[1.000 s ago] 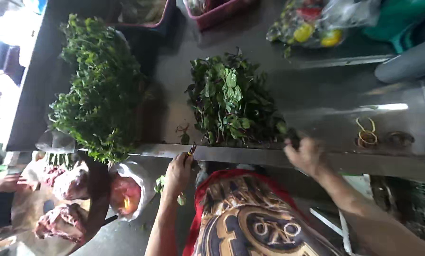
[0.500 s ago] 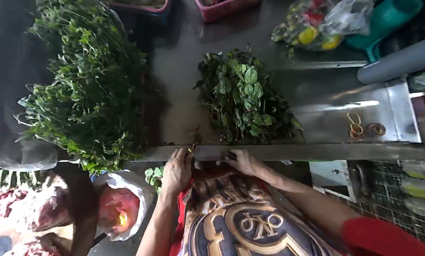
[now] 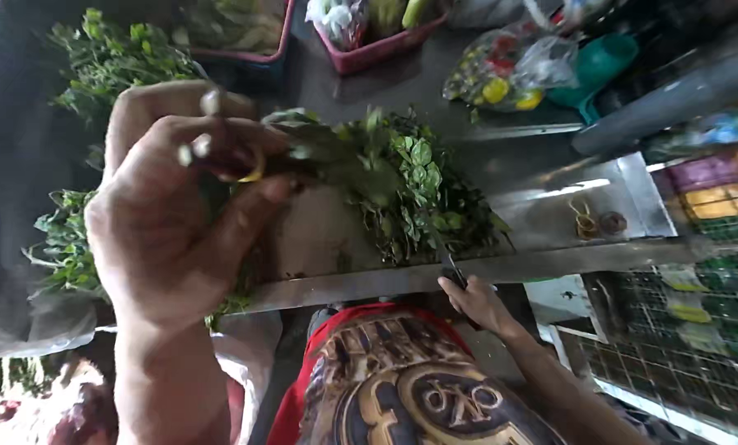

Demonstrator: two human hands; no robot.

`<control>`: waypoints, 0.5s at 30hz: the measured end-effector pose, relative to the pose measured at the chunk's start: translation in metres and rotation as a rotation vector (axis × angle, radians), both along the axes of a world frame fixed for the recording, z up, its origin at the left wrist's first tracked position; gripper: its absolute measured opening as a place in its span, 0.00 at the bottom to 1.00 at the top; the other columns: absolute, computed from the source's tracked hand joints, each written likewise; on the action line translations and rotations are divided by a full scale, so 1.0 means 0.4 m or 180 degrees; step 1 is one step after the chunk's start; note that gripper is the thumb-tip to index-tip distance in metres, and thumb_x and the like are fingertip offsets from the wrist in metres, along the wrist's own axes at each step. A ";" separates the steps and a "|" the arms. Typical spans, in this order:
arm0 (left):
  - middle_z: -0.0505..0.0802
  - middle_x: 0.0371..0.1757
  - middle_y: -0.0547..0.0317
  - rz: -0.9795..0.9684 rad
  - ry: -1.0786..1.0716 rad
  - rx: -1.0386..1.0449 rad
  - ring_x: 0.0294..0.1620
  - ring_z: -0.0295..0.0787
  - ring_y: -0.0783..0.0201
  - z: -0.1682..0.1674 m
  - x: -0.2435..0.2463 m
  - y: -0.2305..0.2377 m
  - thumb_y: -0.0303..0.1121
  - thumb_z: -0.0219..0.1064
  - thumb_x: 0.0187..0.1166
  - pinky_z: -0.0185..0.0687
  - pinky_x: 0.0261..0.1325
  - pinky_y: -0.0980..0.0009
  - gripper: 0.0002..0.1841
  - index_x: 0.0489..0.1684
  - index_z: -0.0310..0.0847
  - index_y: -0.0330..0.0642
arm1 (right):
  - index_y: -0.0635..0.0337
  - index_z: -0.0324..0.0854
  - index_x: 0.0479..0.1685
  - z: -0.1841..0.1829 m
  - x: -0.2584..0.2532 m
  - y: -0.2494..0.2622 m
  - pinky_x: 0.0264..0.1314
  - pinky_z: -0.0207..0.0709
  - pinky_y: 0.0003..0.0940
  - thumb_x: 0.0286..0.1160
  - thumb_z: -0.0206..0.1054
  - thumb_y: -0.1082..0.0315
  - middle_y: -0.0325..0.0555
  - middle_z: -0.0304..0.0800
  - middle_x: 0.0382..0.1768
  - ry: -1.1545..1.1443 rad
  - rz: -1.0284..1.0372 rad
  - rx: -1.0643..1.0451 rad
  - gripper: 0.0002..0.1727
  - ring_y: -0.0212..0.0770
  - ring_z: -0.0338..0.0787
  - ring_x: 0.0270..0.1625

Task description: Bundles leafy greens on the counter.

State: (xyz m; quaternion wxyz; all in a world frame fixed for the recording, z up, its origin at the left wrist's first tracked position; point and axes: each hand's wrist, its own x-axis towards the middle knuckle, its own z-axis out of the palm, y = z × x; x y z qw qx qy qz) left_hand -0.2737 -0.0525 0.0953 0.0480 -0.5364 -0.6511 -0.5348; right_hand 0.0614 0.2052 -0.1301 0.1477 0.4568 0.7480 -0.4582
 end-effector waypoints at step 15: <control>0.89 0.60 0.38 0.2589 -0.1294 -0.2428 0.54 0.91 0.47 -0.763 0.406 -0.072 0.34 0.73 0.75 0.89 0.55 0.50 0.10 0.48 0.91 0.40 | 0.65 0.77 0.45 -0.014 0.220 0.342 0.27 0.81 0.28 0.89 0.59 0.56 0.32 0.74 0.17 0.0750 -0.1334 0.0230 0.17 0.28 0.77 0.17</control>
